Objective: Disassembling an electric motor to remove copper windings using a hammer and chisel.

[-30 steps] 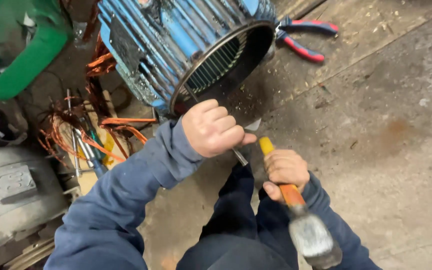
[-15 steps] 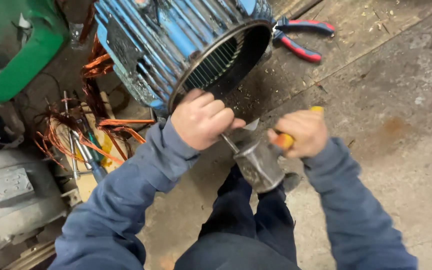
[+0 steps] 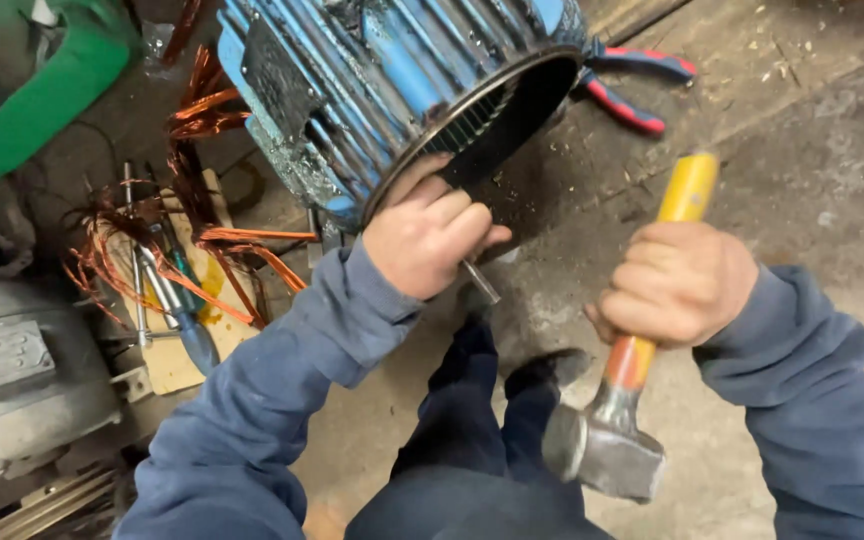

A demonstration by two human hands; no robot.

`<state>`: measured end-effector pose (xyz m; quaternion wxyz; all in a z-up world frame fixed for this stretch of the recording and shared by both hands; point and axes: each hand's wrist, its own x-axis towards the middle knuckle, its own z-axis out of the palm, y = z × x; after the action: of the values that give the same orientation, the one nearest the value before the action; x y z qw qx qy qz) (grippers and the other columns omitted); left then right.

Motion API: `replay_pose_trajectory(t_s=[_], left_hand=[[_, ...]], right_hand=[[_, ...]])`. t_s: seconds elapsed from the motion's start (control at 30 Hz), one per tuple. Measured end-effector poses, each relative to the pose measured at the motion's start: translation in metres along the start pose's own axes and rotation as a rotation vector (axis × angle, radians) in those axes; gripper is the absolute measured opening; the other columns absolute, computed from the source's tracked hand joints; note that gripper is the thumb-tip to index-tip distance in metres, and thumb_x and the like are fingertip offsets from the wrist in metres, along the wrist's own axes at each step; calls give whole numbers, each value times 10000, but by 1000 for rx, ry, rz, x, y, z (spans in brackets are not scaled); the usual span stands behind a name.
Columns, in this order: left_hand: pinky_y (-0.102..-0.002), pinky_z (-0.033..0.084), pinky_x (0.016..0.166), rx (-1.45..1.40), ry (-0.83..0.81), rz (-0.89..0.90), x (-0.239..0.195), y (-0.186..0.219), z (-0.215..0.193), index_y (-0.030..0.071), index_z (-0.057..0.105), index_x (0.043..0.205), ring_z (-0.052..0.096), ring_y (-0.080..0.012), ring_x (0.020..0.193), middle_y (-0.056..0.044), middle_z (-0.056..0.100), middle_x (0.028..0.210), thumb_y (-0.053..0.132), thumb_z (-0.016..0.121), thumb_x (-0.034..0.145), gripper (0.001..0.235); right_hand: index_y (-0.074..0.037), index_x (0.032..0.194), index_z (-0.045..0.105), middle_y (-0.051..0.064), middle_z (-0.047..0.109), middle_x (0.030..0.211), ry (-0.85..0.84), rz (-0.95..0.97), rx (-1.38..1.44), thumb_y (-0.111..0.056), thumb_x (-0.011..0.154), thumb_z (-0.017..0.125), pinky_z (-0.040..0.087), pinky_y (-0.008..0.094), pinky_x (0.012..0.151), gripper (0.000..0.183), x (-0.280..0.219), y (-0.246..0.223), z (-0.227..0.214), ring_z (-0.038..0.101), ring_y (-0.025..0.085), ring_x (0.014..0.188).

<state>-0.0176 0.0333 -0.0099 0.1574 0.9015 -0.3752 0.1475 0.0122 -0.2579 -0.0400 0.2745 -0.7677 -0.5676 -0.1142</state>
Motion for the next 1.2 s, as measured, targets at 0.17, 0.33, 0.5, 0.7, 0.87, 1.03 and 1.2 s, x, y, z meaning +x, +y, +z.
replay_pose_trajectory(t_s=[0.17, 0.33, 0.5, 0.7, 0.87, 1.03, 1.2], left_hand=[[-475, 468, 1123, 0, 38, 4, -10, -3, 9, 76, 625, 890, 635, -277, 804, -79, 564, 783, 222, 757, 985, 219], [-475, 455, 1149, -23, 32, 15, -11, -8, 6, 68, 666, 1006, 649, -268, 870, -70, 620, 875, 177, 745, 974, 139], [-462, 467, 1155, -28, -28, -7, -15, -3, 1, 47, 689, 1151, 631, -267, 856, -75, 588, 835, 109, 701, 929, 231], [-475, 449, 1178, -30, -35, -7, -15, -6, -3, 23, 654, 1305, 636, -261, 876, -77, 580, 850, 36, 626, 854, 452], [-423, 452, 1080, -6, -44, -48, -12, -5, -2, 5, 646, 1311, 640, -273, 882, -82, 601, 865, 31, 627, 860, 452], [-458, 451, 1178, -15, -26, -54, -13, -5, -1, 27, 657, 1308, 636, -269, 880, -76, 600, 850, 18, 623, 868, 441], [-433, 475, 1120, 27, 28, -98, 3, -3, 1, 55, 685, 1204, 614, -273, 838, -64, 589, 806, 123, 692, 918, 294]], right_hand=[[-125, 676, 579, 42, 534, 574, -34, 246, -100, -287, 739, 796, 434, 400, 486, 279, 5, 9, 10, 555, 239, 498], [-138, 730, 605, 15, 512, 561, -58, -123, -114, -258, 797, 796, 473, 367, 474, 235, 10, 15, -3, 560, 190, 474], [-125, 709, 578, 43, 485, 547, -35, 97, -258, -372, 801, 808, 438, 421, 469, 349, 11, 25, 0, 553, 235, 489], [-173, 685, 566, -2, 499, 535, -89, -269, -144, -339, 784, 800, 463, 363, 435, 303, 21, 22, 4, 579, 186, 471], [-126, 768, 618, 14, 552, 609, -166, 190, -225, -329, 749, 764, 471, 380, 500, 251, 22, 27, -6, 581, 209, 517], [-164, 671, 584, -4, 509, 518, -76, -153, -118, -330, 799, 788, 453, 376, 428, 293, 25, 25, -6, 547, 197, 435], [-137, 699, 548, 20, 497, 585, 1, 223, -363, -310, 882, 787, 412, 372, 487, 347, 1, 1, 4, 514, 203, 496]])
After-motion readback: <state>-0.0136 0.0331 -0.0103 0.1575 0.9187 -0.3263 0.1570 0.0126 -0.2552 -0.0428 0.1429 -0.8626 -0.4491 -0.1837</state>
